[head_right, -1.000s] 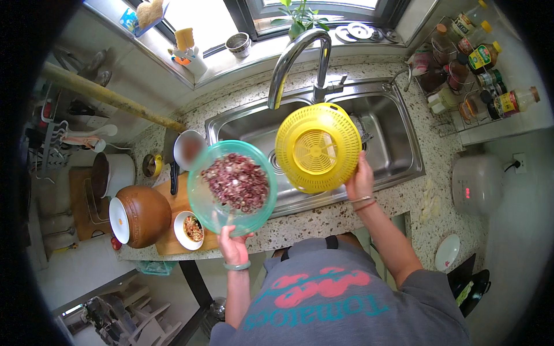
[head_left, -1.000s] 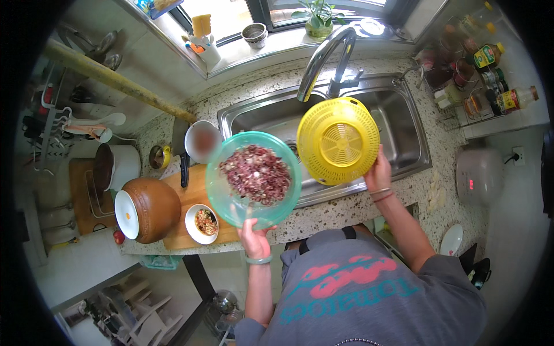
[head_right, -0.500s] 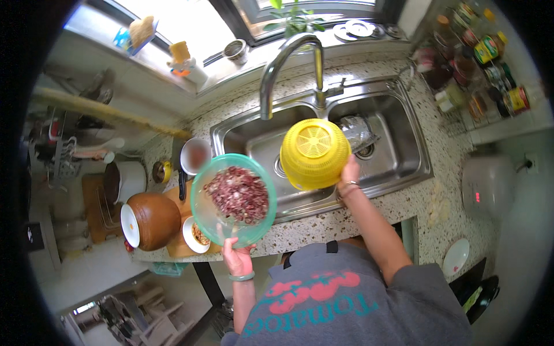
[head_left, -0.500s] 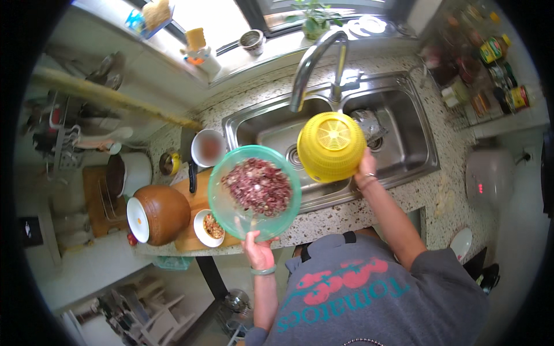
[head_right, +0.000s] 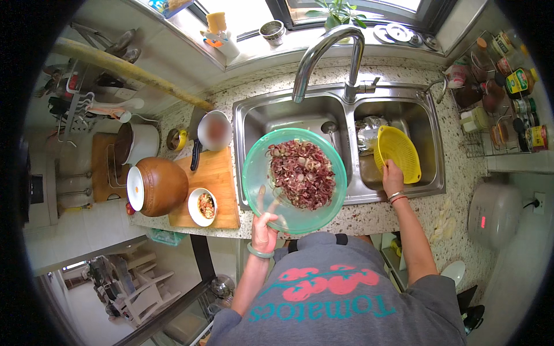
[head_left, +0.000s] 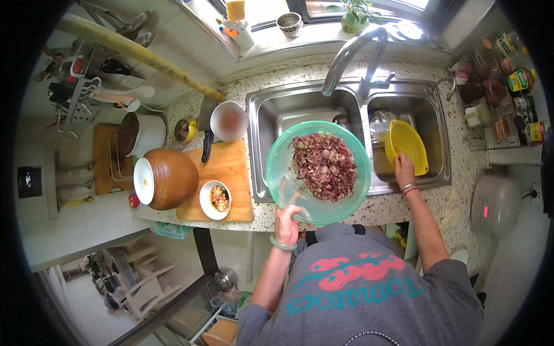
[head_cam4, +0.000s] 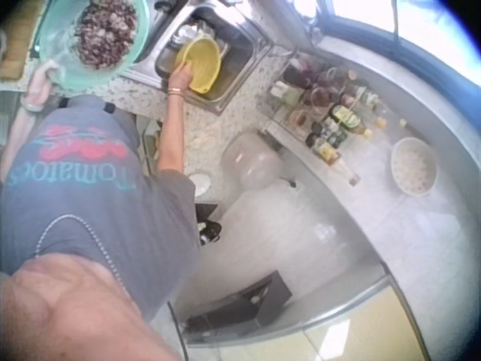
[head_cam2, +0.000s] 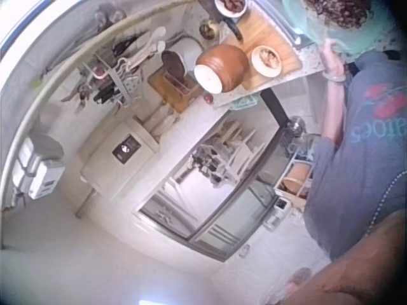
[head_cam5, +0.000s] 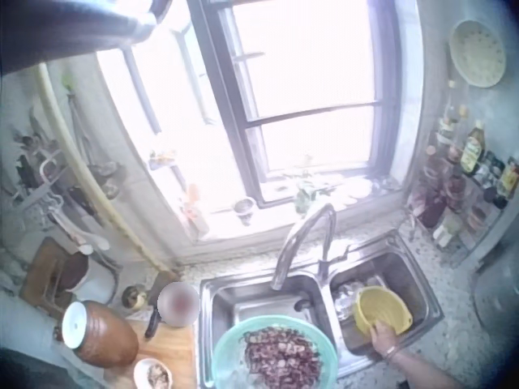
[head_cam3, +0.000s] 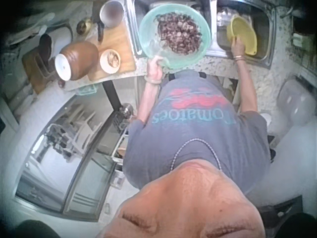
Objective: The person prepares a dish by adding sauces to a bowl of chopped ingredients, stir-frying sliced vegetables in a wok, and mixing ground meat with seasonings. They retrieve a container from the refrigerator and place it back inside, then combine the seasoned meat with the chopped ingredients using chopsticks.
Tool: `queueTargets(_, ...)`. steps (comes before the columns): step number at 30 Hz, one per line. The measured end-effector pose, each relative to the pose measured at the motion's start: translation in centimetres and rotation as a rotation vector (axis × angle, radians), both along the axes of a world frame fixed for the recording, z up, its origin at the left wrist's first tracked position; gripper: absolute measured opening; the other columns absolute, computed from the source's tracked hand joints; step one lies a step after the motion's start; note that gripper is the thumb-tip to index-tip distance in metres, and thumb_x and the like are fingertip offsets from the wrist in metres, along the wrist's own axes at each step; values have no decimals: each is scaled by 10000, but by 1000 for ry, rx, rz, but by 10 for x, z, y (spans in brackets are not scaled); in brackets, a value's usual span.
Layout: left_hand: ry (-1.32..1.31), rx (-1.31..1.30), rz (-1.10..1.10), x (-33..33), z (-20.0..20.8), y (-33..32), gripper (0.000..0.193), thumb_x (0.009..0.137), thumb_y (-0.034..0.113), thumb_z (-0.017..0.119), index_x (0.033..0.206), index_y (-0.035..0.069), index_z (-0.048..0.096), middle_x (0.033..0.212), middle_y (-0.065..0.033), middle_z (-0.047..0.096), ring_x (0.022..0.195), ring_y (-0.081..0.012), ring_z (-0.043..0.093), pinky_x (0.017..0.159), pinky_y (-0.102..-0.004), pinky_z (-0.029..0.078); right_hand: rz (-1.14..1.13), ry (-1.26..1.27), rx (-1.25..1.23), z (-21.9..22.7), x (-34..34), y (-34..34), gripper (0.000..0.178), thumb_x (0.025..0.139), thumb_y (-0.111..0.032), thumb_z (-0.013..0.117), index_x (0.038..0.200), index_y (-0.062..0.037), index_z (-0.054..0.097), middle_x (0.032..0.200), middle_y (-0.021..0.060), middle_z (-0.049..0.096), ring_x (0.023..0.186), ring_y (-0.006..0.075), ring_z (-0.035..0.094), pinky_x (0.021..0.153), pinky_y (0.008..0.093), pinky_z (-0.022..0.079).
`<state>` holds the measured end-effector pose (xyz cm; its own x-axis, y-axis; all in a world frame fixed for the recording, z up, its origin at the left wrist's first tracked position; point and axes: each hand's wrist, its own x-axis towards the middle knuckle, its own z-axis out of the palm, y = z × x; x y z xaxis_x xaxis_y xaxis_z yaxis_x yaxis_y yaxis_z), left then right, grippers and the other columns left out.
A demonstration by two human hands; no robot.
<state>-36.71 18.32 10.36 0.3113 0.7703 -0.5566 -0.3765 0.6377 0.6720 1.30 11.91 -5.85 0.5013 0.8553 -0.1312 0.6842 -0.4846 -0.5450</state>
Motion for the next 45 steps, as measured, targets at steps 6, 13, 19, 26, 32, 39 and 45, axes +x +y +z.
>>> queueTargets(6, 160, 101, 43, -2, -2, -14, 806, 752, 37, 449, 1503, 128, 169, 1399, -197, 433, 713, -230, 658, 456, -345, 570, 125, 173, 231, 64, -32, 29, 366, 983, -218, 487, 1209, 62, 556, 1149, 208, 628, 1082, 325, 590, 938, 363, 454)
queueTargets(13, 163, 118, 111, 17, 17, -28, 440, 824, 2, 424, 1260, -55, 406, 879, -146, 629, 637, -224, 656, 484, -329, 580, 493, 286, 347, 164, -111, 102, 526, 987, -330, 476, 1371, 19, 389, 1229, 203, 562, 1110, 337, 548, 954, 384, 433)
queueTargets(19, 145, 156, 99, 6, 17, -40, 363, 847, -20, 416, 1207, -59, 394, 887, -155, 630, 615, -231, 651, 488, -336, 584, 753, -151, 441, 192, -147, 135, 565, 912, -298, 585, 1364, -14, 397, 1230, 165, 541, 1122, 304, 525, 953, 391, 428)
queueTargets(26, 171, 210, 70, -18, 10, -49, 454, 838, -29, 431, 1284, -24, 342, 921, -142, 619, 632, -214, 651, 460, -309, 572, 1143, -184, 519, 220, -190, 146, 641, 910, -427, 542, 1411, -59, 387, 1455, 103, 408, 1394, 270, 313, 1161, 424, 218)
queueTargets(32, 69, 95, 166, -35, 17, -59, 444, 845, -4, 454, 1282, -18, 375, 948, -145, 624, 672, -221, 662, 448, -321, 573, 1421, -99, 514, 220, -218, 119, 424, 892, -358, 579, 1211, -78, 596, 1431, 70, 449, 1381, 234, 347, 1126, 458, 269)
queueTargets(39, 96, 30, 300, -115, 19, -66, 403, 851, 1, 446, 1248, -9, 382, 924, -144, 611, 659, -244, 661, 474, -354, 593, 1159, -107, 576, 218, -283, 96, 191, 660, -141, 694, 845, -190, 696, 993, 5, 621, 1097, 200, 547, 1055, 464, 312)
queueTargets(45, 106, -14, 282, -188, 19, -78, 527, 831, -2, 456, 1345, -20, 338, 937, -149, 612, 630, -241, 651, 449, -346, 576, 1137, 72, 522, 219, -346, 99, 156, 698, -131, 742, 842, -167, 693, 803, -44, 616, 853, 165, 575, 1011, 455, 341)
